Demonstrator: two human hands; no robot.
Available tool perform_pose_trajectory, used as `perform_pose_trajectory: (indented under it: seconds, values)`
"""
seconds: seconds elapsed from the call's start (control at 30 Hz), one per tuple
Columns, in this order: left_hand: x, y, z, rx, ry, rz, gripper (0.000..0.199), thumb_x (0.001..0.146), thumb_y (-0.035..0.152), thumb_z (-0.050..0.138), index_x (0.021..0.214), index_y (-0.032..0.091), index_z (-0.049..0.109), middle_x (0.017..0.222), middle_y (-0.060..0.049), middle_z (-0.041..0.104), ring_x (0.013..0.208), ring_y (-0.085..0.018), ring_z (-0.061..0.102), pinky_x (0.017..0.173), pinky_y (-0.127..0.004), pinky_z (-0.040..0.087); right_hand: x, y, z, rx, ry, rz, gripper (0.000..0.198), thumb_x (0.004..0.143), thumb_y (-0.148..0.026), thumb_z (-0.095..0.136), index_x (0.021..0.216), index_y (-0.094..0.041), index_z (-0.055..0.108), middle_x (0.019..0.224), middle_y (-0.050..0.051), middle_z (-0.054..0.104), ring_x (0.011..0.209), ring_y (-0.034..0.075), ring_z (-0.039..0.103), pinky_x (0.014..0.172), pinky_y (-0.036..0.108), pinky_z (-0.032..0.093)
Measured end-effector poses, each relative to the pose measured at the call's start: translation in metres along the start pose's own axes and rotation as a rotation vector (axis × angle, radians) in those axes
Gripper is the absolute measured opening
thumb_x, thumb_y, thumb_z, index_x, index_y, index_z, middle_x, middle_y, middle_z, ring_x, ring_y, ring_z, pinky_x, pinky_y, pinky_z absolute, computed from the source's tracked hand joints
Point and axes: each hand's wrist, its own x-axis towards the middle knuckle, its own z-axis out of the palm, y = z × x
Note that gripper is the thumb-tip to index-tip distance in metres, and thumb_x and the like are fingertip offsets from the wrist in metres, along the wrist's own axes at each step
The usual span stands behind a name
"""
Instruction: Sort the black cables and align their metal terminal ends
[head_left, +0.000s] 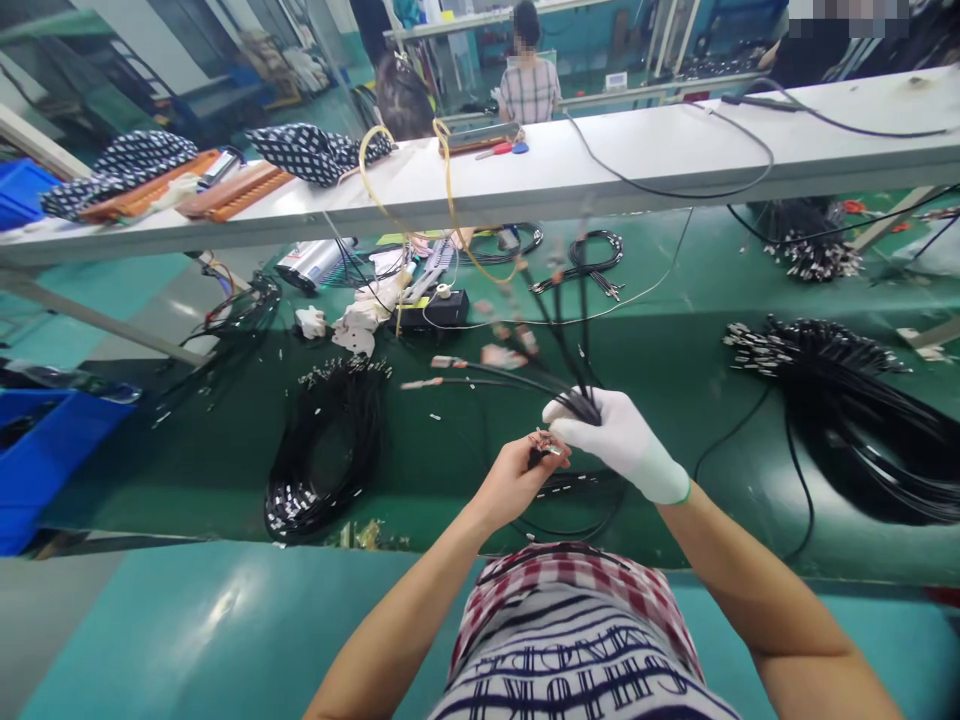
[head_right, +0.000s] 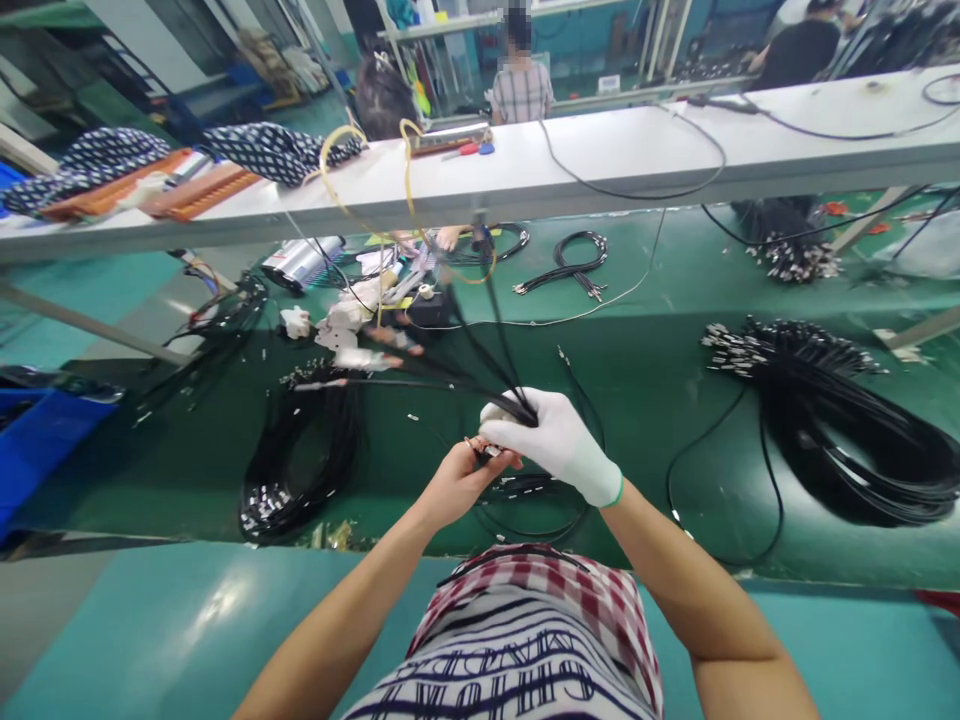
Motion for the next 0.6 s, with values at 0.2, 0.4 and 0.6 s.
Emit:
perform_pose_trajectory:
  seconds: [0.2,0.4,0.6]
  values:
    - [0.004,-0.005,-0.001,-0.105,0.018,0.003,0.031,0.089,0.043,0.059,0.094,0.013,0.068,0.096,-0.009,0.068,0.090,-0.021,0.060,0.085,-0.031,0.047,-0.008,0.012,-0.010,-0.018,-0.098,-0.008,0.029,0.065,-0.030,0.080,0.086,-0.016,0.066,0.071,-0.002,0.057,0.063,0.011,0.048,0.057,0.023,0.039]
    - [0.004,-0.001,0.000,-0.062,-0.039,-0.006,0.031,0.089,0.044,0.058,0.092,0.015,0.071,0.098,-0.008,0.070,0.096,-0.023,0.061,0.093,-0.035,0.047,-0.007,0.015,-0.003,-0.154,-0.010,-0.068,0.027,0.079,-0.040,0.071,0.074,-0.016,0.059,0.068,-0.002,0.054,0.064,0.013,0.049,0.058,0.024,0.038]
    - [0.000,-0.006,-0.004,0.013,0.014,-0.032,0.036,0.088,0.047,0.058,0.081,0.015,0.073,0.093,-0.008,0.071,0.089,-0.023,0.062,0.089,-0.035,0.048,-0.008,0.004,-0.004,-0.299,-0.121,-0.236,0.024,0.088,-0.030,0.061,0.068,-0.016,0.061,0.069,-0.001,0.051,0.065,0.012,0.049,0.061,0.024,0.037]
